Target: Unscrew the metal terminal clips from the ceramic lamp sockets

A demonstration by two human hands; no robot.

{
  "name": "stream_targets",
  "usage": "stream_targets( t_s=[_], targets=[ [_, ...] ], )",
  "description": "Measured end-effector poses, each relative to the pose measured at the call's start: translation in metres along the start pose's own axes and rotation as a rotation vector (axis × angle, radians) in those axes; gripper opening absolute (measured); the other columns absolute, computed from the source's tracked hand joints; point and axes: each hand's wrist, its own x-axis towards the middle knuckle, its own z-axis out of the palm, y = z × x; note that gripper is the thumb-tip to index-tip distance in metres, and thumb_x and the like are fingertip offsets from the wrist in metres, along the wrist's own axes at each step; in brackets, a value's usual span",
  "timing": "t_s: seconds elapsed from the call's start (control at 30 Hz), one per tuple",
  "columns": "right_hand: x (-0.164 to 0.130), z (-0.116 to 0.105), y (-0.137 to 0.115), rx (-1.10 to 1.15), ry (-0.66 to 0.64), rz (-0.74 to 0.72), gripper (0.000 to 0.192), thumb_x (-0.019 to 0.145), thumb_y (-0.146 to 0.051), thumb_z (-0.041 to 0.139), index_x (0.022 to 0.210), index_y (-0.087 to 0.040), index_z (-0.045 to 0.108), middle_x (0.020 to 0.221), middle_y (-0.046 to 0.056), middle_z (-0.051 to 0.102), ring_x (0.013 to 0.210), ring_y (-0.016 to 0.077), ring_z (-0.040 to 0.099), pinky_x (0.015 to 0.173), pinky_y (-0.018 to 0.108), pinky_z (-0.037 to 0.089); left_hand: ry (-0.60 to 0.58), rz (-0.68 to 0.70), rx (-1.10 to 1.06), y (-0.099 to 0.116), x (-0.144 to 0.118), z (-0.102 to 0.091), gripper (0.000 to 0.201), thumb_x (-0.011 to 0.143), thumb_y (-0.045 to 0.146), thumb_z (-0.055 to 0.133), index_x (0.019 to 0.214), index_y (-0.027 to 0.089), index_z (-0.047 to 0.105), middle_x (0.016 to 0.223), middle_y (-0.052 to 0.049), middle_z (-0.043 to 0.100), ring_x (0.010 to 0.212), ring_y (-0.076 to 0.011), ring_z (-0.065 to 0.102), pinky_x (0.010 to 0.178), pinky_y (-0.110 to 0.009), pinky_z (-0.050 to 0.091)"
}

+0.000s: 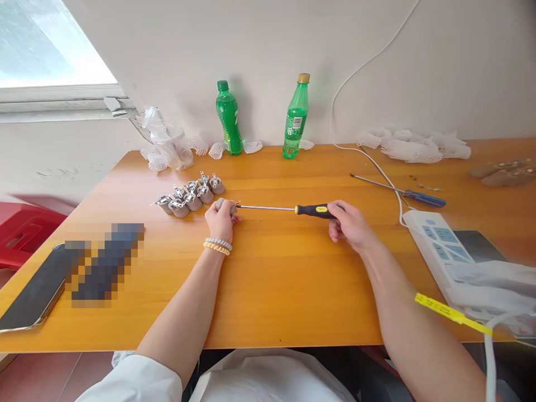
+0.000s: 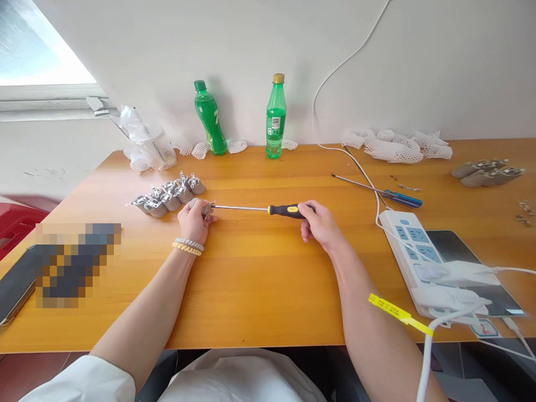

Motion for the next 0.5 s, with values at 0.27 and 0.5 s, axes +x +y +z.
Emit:
stream_targets(
  t_s=[0.27, 0.5],
  targets=[
    [0.0006, 0.0028, -0.0006, 0.145, -0.059, 0.014, 0.028, 0.082, -0.047, 0.05, 0.084, -0.019, 0.053, 0.051, 0.002, 0.056, 0.041, 0.0133, 0.05, 0.038, 0.023, 0.03, 0.029, -0.015, -0.016, -0.0005, 0.0017, 0.0005, 0.028, 0.058, 0.025, 0.067, 0.056, 0.019, 0.039, 0.056, 0.006, 0.04, 0.05, -0.0082, 0.044, 0.04, -0.022, 0.045],
    [-0.0028, 0.0006, -0.0014, 0.289, -0.176, -0.042, 0.023, 0.082, -0.035, 0.059, 0.097, -0.026, 0.044, 0.044, -0.009, 0.045, 0.034, 0.0074, 0.032, 0.038, 0.02, 0.024, 0.017, 0.001, 0.001, -0.0017, 0.002, -0.0005, 0.03, 0.059, 0.025, 0.067, 0.057, 0.02, 0.038, 0.057, 0.006, 0.04, 0.052, -0.0089, 0.044, 0.04, -0.022, 0.046]
  ],
)
